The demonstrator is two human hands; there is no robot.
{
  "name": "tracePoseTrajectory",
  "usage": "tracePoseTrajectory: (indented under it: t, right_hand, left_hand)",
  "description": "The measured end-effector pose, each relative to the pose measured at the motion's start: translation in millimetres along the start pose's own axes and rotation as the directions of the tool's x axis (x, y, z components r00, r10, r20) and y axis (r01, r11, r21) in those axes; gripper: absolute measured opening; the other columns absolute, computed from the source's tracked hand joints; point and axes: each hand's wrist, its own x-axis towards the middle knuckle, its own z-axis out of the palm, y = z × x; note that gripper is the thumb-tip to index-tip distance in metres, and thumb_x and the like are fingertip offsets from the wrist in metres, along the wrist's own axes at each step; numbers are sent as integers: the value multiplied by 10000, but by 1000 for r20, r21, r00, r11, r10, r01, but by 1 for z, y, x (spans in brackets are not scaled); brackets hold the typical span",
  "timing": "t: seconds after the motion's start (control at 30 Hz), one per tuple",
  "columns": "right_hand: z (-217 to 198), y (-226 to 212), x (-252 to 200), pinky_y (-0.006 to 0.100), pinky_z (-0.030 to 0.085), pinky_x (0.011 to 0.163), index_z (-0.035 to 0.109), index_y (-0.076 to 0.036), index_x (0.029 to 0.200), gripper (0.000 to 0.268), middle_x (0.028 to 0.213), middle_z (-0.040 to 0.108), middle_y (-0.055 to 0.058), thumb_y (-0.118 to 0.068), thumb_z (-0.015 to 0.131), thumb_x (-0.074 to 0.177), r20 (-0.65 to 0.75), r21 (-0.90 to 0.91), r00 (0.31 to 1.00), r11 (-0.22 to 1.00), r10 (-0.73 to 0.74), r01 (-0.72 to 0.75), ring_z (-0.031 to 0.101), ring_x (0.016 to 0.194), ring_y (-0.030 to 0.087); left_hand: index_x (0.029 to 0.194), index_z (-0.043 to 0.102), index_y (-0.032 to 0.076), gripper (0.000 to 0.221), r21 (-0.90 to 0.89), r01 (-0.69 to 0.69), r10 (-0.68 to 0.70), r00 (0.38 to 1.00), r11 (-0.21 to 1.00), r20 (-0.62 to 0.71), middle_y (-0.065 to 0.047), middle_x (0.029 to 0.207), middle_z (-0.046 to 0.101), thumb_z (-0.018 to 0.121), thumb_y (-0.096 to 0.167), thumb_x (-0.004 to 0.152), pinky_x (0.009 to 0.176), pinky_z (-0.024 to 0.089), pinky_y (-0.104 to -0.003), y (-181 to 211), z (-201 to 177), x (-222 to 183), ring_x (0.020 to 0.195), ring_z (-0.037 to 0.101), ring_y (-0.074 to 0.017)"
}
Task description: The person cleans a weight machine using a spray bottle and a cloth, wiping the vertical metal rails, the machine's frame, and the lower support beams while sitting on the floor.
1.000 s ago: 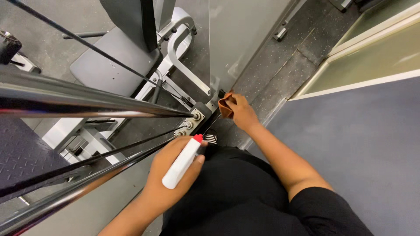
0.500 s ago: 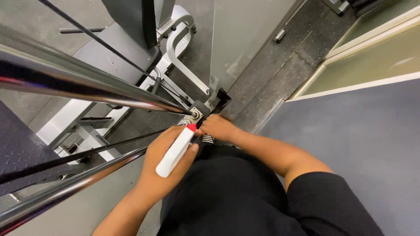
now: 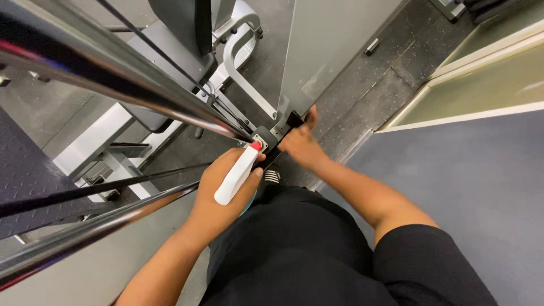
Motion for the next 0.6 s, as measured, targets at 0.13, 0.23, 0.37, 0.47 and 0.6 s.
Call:
tracePoseTrajectory:
  t: [0.13,0.23,0.37,0.47,0.6]
  right_hand:
    - [7,-72,0,402,372,791,568,-199,789,195,787,550,4,-235,622,973,62,319,993,945,-102,77,548,825,211]
    - [1,-77,-4,382,372,823,575,-200,859,151,851,573,8,-225,576,1007,38,419,990,901,-137,109,566,900,201]
    - [7,-16,-14,445,329,869,568,-233,878,143,908,555,-16,-172,551,1005,240,325,971,942,-2,-78,521,959,217]
    - [-45,40,-1,387,290,921,583,-120,887,153,923,579,-16,-85,559,1034,295,190,953,972,75,-136,538,989,167]
    - [59,-11,-40,472,244,853,537,-205,969,94,994,516,-23,-112,549,977,349,-13,902,964,255,-267,428,1053,194]
  left_hand:
    - [1109,696,-24,208,41,8,-7,1000,999,-16,-221,1023,740,671,103,946,871,562,-496,-10,2,-2,1053,722,-423]
    - [1112,706,-7,226,41,41,-41,999,998,-12,-208,1022,745,690,145,945,870,558,-484,-16,4,-3,1050,724,-404]
    - [1116,716,12,200,-35,-6,8,1000,999,30,-178,1020,751,688,101,940,900,556,-471,-19,8,0,1052,728,-360]
    - [1104,722,10,192,-41,-11,12,1000,999,19,-183,1013,752,686,99,937,895,554,-483,-31,9,-3,1056,726,-369]
    - [1121,708,-8,202,-23,-37,37,999,999,-13,-209,1039,740,670,105,959,910,553,-503,-28,7,-2,1071,714,-405]
